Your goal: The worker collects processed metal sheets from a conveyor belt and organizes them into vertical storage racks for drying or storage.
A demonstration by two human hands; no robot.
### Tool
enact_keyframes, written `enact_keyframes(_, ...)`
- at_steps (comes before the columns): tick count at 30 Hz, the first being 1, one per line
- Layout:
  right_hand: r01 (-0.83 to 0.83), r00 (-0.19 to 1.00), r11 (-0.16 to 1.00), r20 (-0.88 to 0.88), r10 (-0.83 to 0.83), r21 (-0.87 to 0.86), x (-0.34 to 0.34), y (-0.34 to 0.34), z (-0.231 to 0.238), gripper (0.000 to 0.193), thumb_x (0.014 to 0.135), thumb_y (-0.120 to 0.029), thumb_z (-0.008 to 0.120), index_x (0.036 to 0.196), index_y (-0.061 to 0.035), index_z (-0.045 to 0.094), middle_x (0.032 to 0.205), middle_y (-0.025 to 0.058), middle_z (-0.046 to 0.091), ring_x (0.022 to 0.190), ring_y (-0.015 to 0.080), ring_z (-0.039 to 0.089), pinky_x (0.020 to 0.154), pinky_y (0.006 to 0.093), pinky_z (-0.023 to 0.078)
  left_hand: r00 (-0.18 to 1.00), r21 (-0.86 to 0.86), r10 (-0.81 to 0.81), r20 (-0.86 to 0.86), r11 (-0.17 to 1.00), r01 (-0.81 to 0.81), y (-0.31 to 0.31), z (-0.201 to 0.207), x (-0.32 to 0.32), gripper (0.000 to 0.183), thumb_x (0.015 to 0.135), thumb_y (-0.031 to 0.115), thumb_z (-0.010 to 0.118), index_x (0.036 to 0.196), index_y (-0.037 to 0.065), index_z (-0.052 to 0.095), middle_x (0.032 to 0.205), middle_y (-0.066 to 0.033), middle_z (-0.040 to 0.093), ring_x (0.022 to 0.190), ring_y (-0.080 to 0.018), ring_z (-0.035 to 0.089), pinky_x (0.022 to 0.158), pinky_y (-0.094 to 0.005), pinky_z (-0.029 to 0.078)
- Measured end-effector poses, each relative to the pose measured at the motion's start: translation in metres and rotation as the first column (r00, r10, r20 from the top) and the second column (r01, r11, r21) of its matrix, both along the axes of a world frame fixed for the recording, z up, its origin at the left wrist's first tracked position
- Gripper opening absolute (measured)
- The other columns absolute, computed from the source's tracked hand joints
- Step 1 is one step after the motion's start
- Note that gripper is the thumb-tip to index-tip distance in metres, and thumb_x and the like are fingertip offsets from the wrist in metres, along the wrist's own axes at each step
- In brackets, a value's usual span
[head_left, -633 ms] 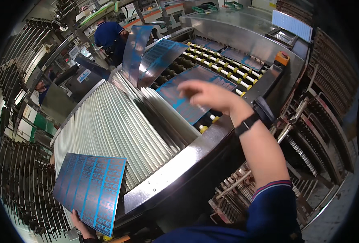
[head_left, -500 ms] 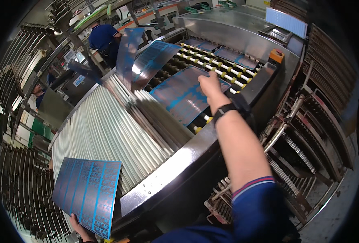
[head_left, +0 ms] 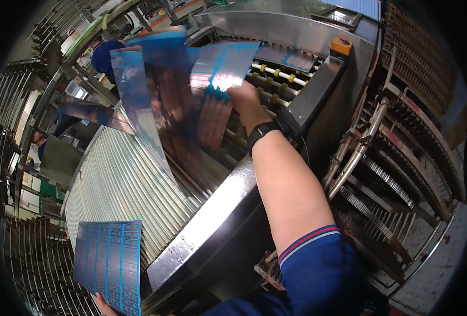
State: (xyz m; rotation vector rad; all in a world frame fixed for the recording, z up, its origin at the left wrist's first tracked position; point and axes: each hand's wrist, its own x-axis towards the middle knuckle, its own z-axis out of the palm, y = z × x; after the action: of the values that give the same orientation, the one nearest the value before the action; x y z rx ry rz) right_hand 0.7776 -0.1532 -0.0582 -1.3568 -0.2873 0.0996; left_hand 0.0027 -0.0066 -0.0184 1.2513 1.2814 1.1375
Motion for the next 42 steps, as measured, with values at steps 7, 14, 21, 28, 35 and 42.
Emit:
enact_keyframes(7, 0.184, 0.908, 0.950, 0.328, -0.262, 0.252, -0.051, -0.006, 0.054, 0.029, 0.086, -0.020, 0.053, 0.099, 0.0035, 0.062, 0.094, 0.0269, 0.067, 0.098, 0.0453, 0.061, 0.084, 0.0457, 0.049, 0.989, -0.255, 0.023, 0.146, 0.967, 0.015, -0.017, 0.019, 0.002, 0.060, 0.095, 0.050, 0.045, 0.135, 0.005, 0.046, 0.125, -0.0129, 0.058, 0.106, -0.0306, 0.059, 0.090, -0.0451, 0.049)
enact_keyframes(14, 0.208, 0.939, 0.947, 0.222, -0.264, 0.245, -0.058, -0.015, 0.068, 0.026, 0.082, -0.019, 0.051, 0.083, 0.0055, 0.059, 0.082, 0.0309, 0.064, 0.083, 0.0491, 0.062, 0.075, 0.0510, 0.049, 0.998, -0.153, 0.062, -0.006, 0.986, -0.062, -0.009, 0.016, 0.006, 0.061, 0.093, 0.051, 0.050, 0.131, 0.004, 0.050, 0.125, -0.0125, 0.060, 0.105, -0.0306, 0.060, 0.093, -0.0420, 0.048)
enact_keyframes(21, 0.194, 0.833, 0.892, 0.412, -0.370, 0.409, -0.064, -0.003, 0.074, 0.018, 0.084, -0.016, 0.056, 0.095, -0.0031, 0.061, 0.080, 0.0221, 0.066, 0.079, 0.0441, 0.063, 0.071, 0.0507, 0.050, 0.998, -0.258, 0.058, 0.010, 0.965, -0.054, -0.007, 0.014, 0.005, 0.064, 0.090, 0.055, 0.050, 0.127, 0.003, 0.053, 0.113, -0.0149, 0.065, 0.086, -0.0347, 0.065, 0.078, -0.0449, 0.055)
enact_keyframes(28, 0.226, 0.846, 0.958, 0.453, -0.282, 0.174, -0.064, 0.001, 0.062, 0.020, 0.086, -0.020, 0.061, 0.087, 0.0006, 0.059, 0.082, 0.0207, 0.067, 0.082, 0.0424, 0.064, 0.074, 0.0486, 0.051, 0.978, -0.221, 0.132, -0.163, 0.961, -0.166, 0.002, 0.017, -0.005, 0.069, 0.087, 0.057, 0.054, 0.132, 0.005, 0.053, 0.126, -0.0113, 0.059, 0.106, -0.0305, 0.057, 0.096, -0.0409, 0.045)
enact_keyframes(35, 0.186, 0.905, 0.967, 0.352, -0.238, 0.176, -0.060, -0.002, 0.051, 0.019, 0.083, -0.009, 0.055, 0.099, 0.0010, 0.057, 0.086, 0.0244, 0.066, 0.086, 0.0440, 0.064, 0.078, 0.0508, 0.050, 0.914, -0.087, 0.213, -0.346, 0.963, -0.257, 0.015, 0.012, -0.014, 0.067, 0.086, 0.055, 0.058, 0.134, 0.008, 0.053, 0.131, -0.0106, 0.056, 0.112, -0.0298, 0.055, 0.101, -0.0399, 0.043)
enact_keyframes(42, 0.122, 0.928, 0.987, 0.339, -0.151, 0.105, -0.068, -0.002, 0.062, 0.022, 0.082, -0.010, 0.054, 0.101, 0.0009, 0.058, 0.091, 0.0253, 0.066, 0.091, 0.0441, 0.063, 0.082, 0.0516, 0.049, 0.917, -0.027, 0.194, -0.348, 0.976, -0.217, 0.015, 0.032, -0.023, 0.064, 0.088, 0.051, 0.057, 0.134, 0.008, 0.052, 0.129, -0.0092, 0.056, 0.112, -0.0292, 0.054, 0.101, -0.0387, 0.041)
